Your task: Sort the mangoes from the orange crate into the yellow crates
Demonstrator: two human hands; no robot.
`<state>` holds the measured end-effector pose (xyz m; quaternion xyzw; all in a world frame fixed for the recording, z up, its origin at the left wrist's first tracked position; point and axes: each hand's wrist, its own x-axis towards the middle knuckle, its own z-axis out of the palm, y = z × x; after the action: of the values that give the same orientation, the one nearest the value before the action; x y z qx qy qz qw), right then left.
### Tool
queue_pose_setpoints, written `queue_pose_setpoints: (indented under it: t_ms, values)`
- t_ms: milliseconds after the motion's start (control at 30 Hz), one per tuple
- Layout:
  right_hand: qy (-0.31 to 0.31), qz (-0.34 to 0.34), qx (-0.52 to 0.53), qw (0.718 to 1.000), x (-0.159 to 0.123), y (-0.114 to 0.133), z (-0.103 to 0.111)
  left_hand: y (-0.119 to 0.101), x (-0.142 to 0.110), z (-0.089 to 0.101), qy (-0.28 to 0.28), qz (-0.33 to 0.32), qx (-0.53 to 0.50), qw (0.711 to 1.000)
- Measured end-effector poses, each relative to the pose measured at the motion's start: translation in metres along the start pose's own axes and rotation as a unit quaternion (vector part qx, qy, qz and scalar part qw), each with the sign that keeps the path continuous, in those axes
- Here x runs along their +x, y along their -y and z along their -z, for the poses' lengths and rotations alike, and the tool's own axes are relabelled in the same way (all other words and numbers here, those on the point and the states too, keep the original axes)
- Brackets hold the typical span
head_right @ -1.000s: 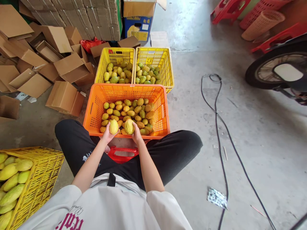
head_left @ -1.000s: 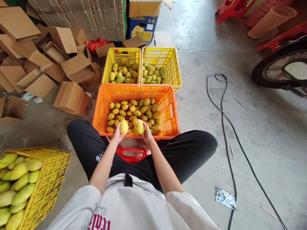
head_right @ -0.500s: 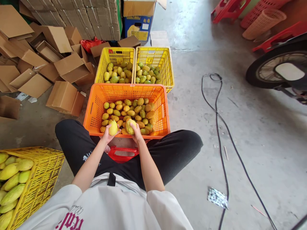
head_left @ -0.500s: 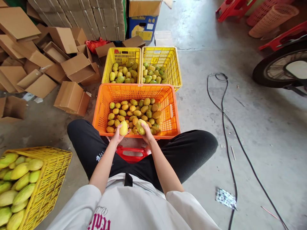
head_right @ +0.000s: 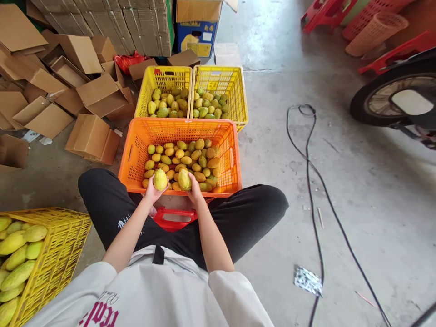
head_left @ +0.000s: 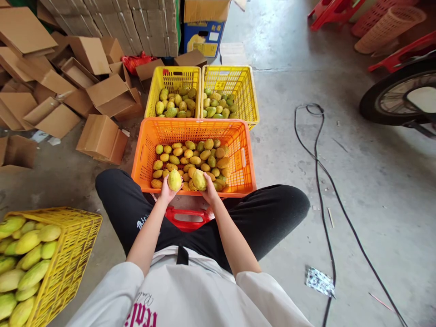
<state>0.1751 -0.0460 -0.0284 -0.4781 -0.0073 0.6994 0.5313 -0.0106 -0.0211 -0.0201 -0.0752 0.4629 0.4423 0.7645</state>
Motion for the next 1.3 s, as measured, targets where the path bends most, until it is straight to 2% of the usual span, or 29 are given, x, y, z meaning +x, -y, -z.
queue_pose_setpoints:
  t_ms: [200,333,467,767,900,1067,1300]
  values:
    - [-0.038,-0.029,0.088,0.995,0.010,0.002,0.000,0.001,0.004,0.001,-0.007,0.003,-0.005,1.000]
    - [-0.069,-0.022,0.089,0.993,0.013,0.002,0.001,0.002,-0.003,-0.003,-0.009,-0.020,0.013,1.000]
    - [-0.043,-0.006,0.052,0.998,0.012,0.001,0.003,0.003,-0.010,-0.004,-0.001,-0.049,0.007,0.999]
    - [0.010,0.043,0.001,0.999,0.000,0.000,0.002,0.004,-0.012,-0.007,-0.022,-0.066,0.021,0.997]
    - [0.014,0.025,0.023,0.999,-0.001,0.001,-0.002,0.002,-0.012,-0.009,-0.033,-0.069,0.045,0.996]
    - [-0.011,-0.026,0.065,0.998,0.002,0.004,-0.004,0.002,-0.006,-0.007,-0.016,-0.039,0.070,0.997]
    - [-0.018,-0.029,0.073,0.997,0.006,0.003,-0.002,0.001,0.004,-0.001,-0.020,-0.018,0.047,0.999]
